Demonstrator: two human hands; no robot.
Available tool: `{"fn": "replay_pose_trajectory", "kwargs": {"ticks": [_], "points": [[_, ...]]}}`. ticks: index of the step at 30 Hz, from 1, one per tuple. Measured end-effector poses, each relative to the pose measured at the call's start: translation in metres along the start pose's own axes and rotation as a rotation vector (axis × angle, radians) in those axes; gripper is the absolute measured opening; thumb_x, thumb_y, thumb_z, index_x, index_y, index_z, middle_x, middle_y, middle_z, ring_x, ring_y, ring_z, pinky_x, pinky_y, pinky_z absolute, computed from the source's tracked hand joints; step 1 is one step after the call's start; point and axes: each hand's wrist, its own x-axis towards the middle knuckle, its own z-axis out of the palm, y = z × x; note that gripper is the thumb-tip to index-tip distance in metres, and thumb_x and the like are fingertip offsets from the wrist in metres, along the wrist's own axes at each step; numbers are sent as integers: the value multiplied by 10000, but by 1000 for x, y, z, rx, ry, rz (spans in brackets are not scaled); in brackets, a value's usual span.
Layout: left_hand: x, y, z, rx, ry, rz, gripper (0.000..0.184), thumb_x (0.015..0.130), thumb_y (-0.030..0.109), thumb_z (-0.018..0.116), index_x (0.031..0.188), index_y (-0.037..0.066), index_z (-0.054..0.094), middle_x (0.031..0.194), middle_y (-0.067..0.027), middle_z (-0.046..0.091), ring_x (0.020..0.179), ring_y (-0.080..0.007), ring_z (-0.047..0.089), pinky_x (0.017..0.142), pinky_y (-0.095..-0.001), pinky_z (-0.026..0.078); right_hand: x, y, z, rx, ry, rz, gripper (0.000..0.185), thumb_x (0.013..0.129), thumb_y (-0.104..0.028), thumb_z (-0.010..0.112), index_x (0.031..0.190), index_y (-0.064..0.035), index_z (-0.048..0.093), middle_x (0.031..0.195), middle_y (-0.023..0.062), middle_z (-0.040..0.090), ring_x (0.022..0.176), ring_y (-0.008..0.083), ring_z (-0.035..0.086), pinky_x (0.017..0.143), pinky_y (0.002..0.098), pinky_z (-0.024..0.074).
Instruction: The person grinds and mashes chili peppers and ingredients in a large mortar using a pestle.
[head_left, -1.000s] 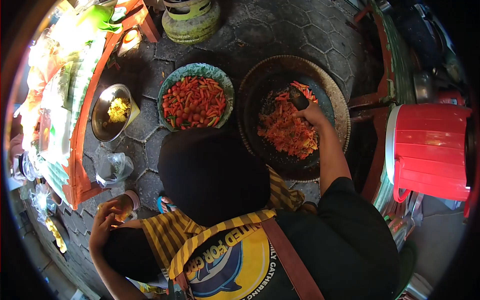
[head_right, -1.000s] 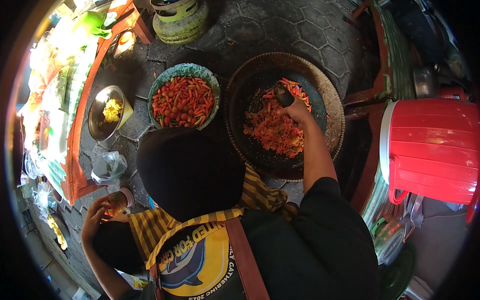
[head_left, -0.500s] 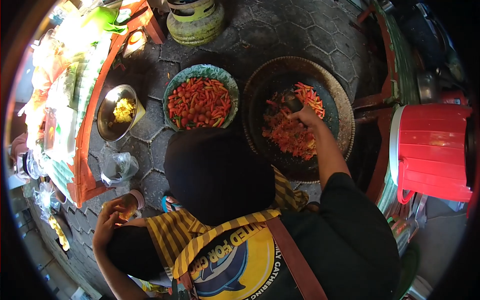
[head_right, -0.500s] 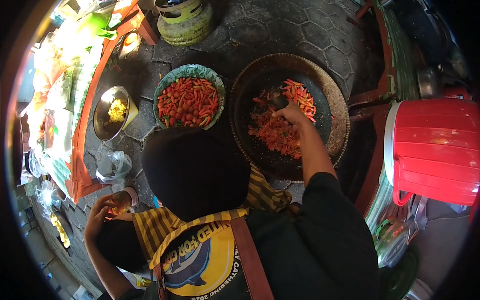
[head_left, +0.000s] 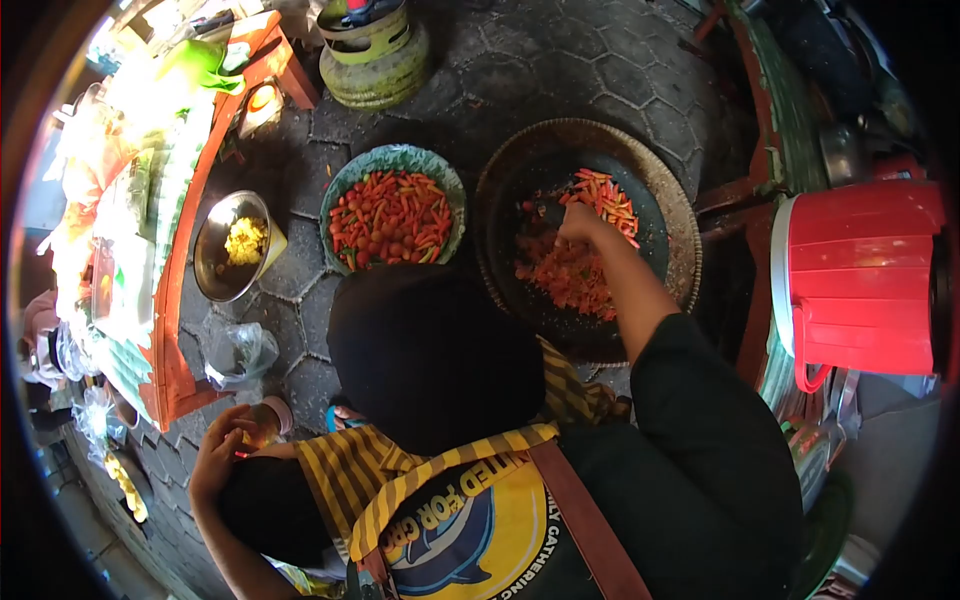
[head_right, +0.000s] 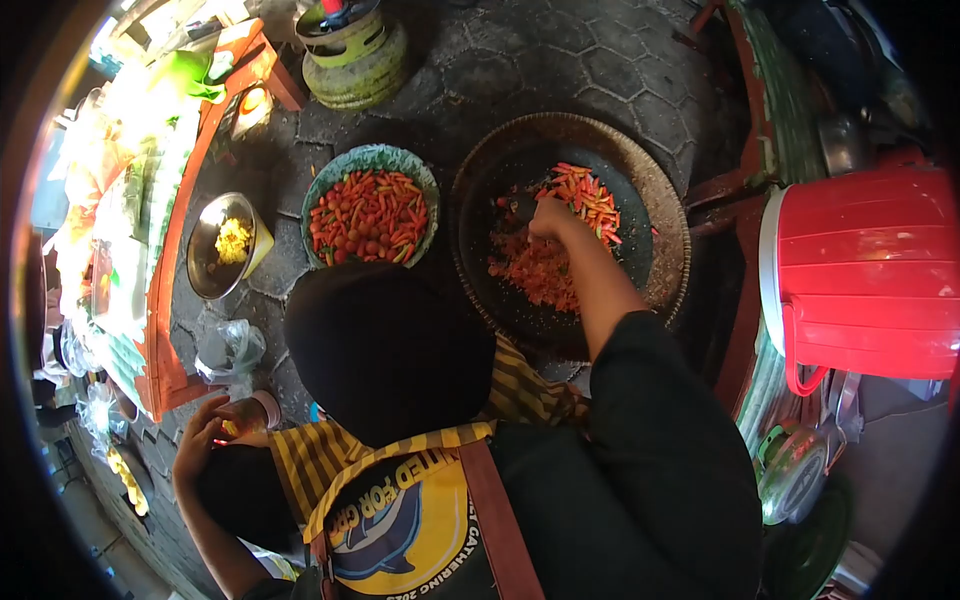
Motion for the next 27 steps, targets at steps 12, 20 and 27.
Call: {"fn": "replay_pose_trajectory", "kwargs": {"ticks": [12, 20, 27], "points": [[-7, -2, 3, 47, 43, -38, 385, 859, 103, 442, 1240, 58, 471, 1027, -94, 566, 819, -179, 608, 723, -286, 509, -19, -27, 22, -75, 406, 87, 434, 693, -83, 668, 1103, 7, 558, 970, 190, 646, 904, 318, 636, 773, 418, 510], [-13, 1, -1, 210, -64, -156, 373, 878, 112, 432, 1247, 60, 456, 1069, -127, 579, 767, -179, 626, 628, -270, 517, 6, -11, 34, 38, 78, -159, 301, 640, -108, 713, 912, 3, 651, 912, 159, 669, 817, 308, 655, 698, 402, 522], [11, -32, -13, 125, -153, -192, 389, 901, 116, 419, 1287, 70, 409, 1033, -126, 571, 679, -206, 653, 513, -258, 507, -7, -13, 52, 33, 449, 132, 543, 688, -163, 705, 1135, 26, 461, 1021, 249, 601, 922, 375, 616, 776, 438, 500]]}}
